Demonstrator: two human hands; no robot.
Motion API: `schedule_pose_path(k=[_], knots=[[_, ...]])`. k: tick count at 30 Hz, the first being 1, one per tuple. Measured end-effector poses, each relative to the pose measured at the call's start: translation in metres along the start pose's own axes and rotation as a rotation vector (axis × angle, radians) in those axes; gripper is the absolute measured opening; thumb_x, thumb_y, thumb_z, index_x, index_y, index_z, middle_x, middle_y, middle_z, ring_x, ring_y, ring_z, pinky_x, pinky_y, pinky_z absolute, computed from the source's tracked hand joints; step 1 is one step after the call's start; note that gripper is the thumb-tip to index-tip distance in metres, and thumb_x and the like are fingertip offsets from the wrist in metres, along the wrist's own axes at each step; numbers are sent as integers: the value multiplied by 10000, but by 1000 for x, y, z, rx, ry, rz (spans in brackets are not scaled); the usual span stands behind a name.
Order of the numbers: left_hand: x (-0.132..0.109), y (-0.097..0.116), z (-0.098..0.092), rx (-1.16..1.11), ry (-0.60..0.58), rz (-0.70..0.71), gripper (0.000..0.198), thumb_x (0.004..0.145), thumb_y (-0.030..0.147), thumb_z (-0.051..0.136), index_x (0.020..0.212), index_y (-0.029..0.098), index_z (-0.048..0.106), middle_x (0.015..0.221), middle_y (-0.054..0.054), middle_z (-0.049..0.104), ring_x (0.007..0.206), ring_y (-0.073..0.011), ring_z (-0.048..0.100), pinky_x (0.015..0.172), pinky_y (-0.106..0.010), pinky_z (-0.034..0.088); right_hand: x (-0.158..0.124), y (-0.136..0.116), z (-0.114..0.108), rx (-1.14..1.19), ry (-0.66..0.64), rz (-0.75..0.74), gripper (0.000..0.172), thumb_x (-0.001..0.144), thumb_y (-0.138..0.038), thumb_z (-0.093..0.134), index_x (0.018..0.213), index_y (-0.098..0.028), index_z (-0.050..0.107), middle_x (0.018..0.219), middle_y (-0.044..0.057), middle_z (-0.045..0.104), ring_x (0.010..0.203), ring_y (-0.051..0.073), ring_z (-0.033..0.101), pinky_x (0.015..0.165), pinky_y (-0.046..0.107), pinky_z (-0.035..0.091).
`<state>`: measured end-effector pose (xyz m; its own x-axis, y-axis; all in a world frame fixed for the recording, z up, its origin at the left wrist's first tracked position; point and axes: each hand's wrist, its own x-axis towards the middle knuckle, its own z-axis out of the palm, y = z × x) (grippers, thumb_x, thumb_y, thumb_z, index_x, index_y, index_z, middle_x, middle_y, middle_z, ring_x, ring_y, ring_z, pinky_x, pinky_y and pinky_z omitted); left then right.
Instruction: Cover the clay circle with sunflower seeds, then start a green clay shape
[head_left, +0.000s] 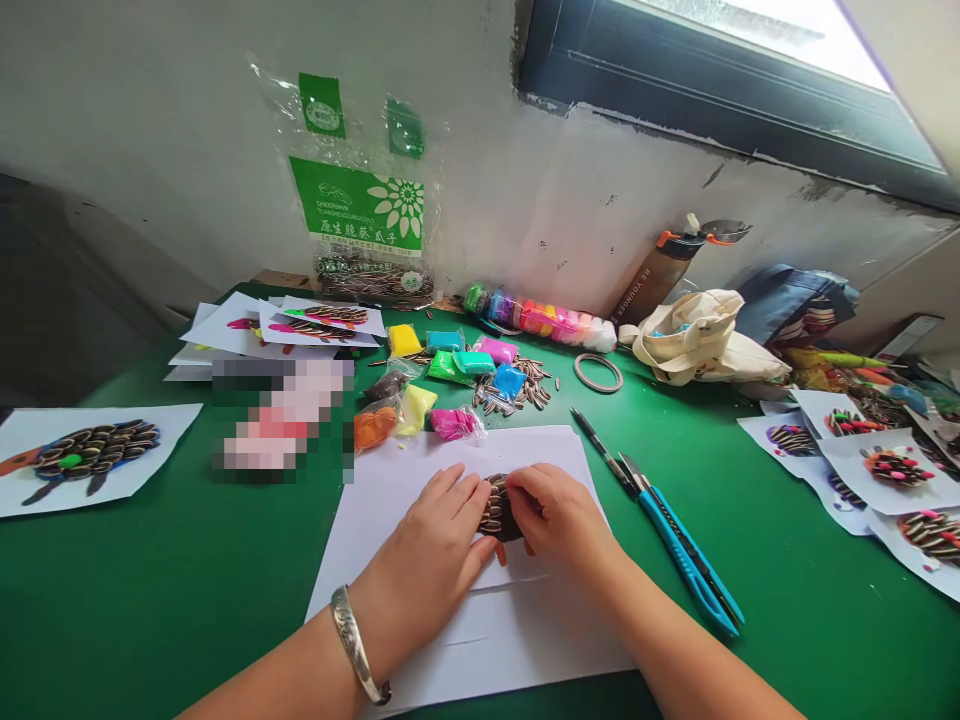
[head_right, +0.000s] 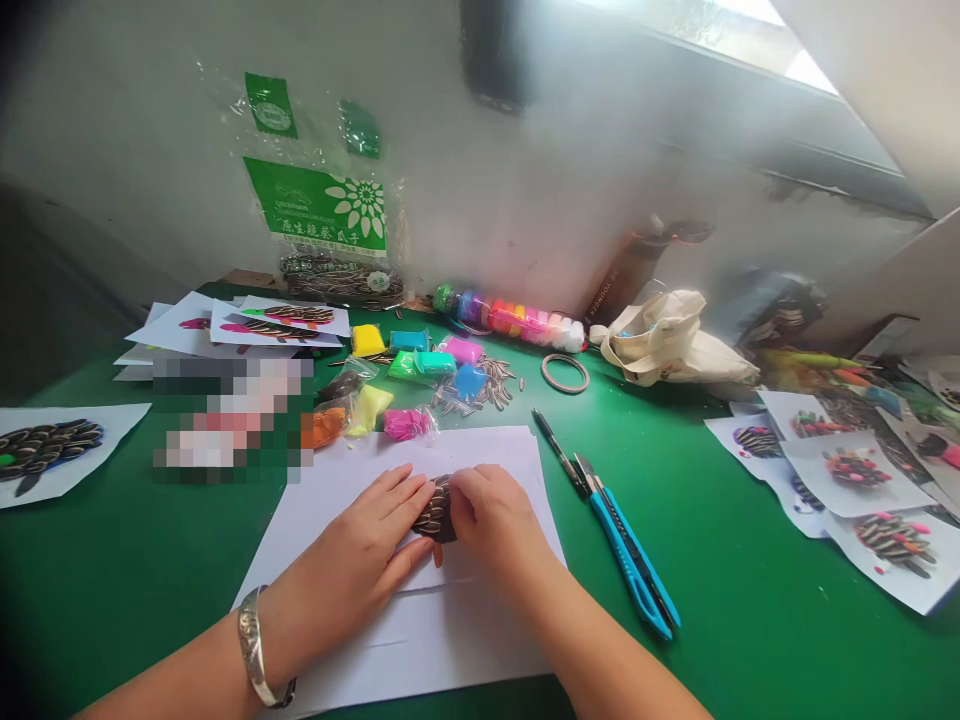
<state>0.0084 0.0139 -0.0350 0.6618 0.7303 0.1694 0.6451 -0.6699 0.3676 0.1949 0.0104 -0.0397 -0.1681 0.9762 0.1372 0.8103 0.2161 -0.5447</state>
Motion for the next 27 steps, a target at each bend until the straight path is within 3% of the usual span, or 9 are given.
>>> schedule_pose_path(k=[11,16,22,27], knots=[[0,0,4,20,6,3,447,850,175,571,1285,91,506,1292,-133,576,1282,-337,432,1043,-528,421,1,-12,7,-3,-29,42,180,822,-110,461,679,-190,535,674,-5,594,664,137,505,610,237,327],[-1,0,3,33,6,7,448,849,192,581,1279,90,512,1289,-136,579,1277,-344,437,1031,-535,431,1,-11,3,2,-15,85,124,824,-111,466,801,-196,553,707,-9,586,654,134,494,591,228,326],[-1,0,3,-1,32,0,449,836,194,608,1265,101,518,1266,-130,595,1275,-336,443,1029,-517,439,-3,-3,-10,-75,-4,51,158,856,-159,498,726,-192,581,680,2,549,674,143,493,603,234,328],[-2,0,4,-13,44,-1,443,840,194,597,1267,112,511,1271,-123,592,1276,-332,443,1024,-529,440,-4,-2,-4,-136,-51,5,195,861,-133,484,698,-184,577,706,15,550,687,146,496,615,242,329]])
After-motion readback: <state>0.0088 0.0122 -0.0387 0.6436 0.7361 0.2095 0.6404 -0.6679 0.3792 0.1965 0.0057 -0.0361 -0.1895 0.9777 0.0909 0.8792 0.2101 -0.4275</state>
